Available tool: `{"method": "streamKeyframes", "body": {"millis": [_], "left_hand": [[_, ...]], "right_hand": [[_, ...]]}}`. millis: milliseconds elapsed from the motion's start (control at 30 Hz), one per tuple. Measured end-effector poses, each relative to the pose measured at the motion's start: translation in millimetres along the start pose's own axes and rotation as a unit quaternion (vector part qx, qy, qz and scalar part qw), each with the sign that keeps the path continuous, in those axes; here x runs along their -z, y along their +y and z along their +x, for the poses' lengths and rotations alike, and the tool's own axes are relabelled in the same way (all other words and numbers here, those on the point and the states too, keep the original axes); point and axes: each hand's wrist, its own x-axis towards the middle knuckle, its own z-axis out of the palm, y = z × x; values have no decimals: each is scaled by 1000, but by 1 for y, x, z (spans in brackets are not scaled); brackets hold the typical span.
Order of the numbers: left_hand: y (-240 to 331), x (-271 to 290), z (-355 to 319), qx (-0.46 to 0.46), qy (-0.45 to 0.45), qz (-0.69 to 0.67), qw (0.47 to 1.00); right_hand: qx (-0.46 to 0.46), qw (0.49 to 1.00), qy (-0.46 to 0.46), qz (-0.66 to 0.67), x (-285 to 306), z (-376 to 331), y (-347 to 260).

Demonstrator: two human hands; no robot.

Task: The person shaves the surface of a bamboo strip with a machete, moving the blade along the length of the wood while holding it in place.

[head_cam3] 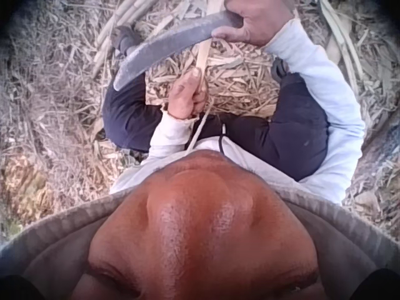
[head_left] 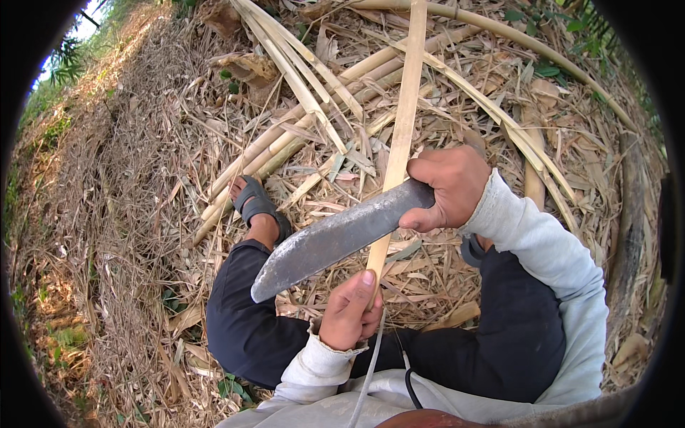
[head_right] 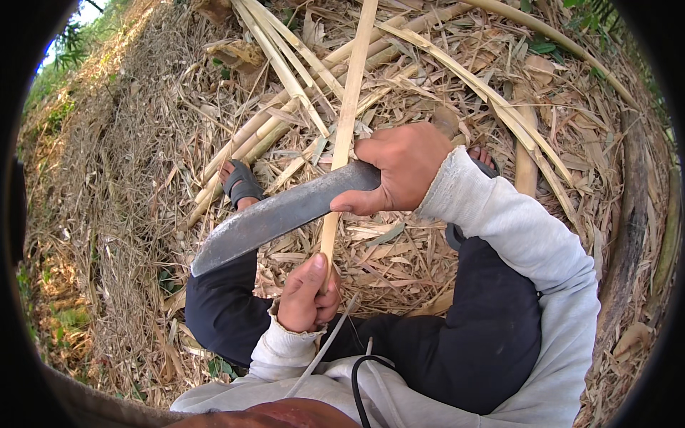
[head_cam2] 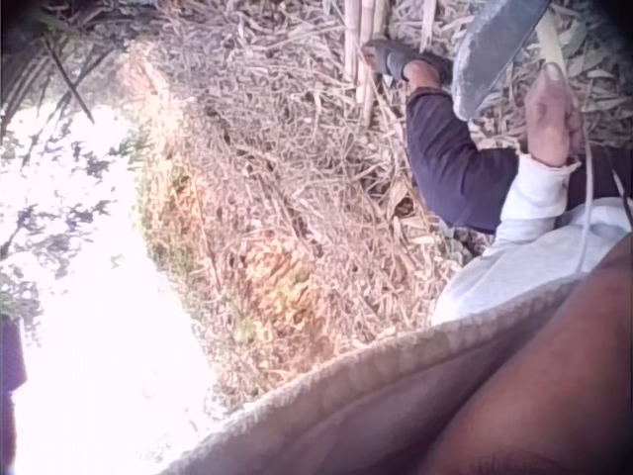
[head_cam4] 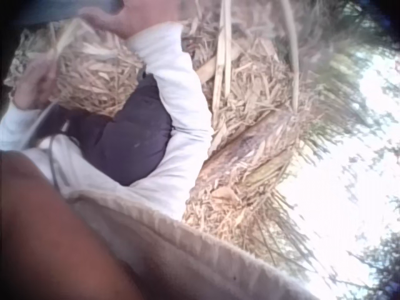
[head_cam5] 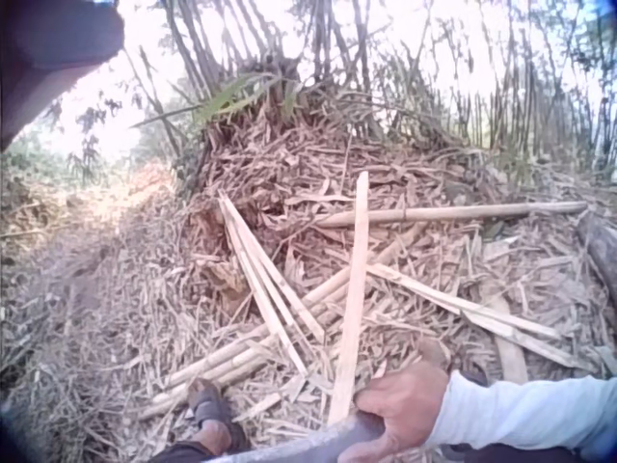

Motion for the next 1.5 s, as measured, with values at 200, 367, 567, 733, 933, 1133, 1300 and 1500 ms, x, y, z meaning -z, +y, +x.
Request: {"method": "streamKeyframes", "body": {"millis": [200,367,567,733,933,1133,1300,1500], "left_hand": [[-3,6,6,8,7,-3,1000],[-3,5,9,18,19,-6,1000],[-4,-4,5,39,-2,-11,999],[-7,0,5,39,-11,-27,999],[-9,-12,3,48,-8,-5,999],[-8,2,-2,39,-11,0,999],[-12,0,-4,43,-13,4,999],[-20,7,-1,37,-45,-28,998]], "right_hand": [[-13,999,-14,-42,-5,-1,24],[-5,997,7,-70,-7,-3,34],[-284,954,88,29,11,-17,84],[-207,974,57,66,8,-13,55],[-269,956,114,6,26,-11,114],[-249,958,139,19,21,11,100],[-334,933,127,-40,42,11,147],[-313,937,155,-23,37,9,139]]}}
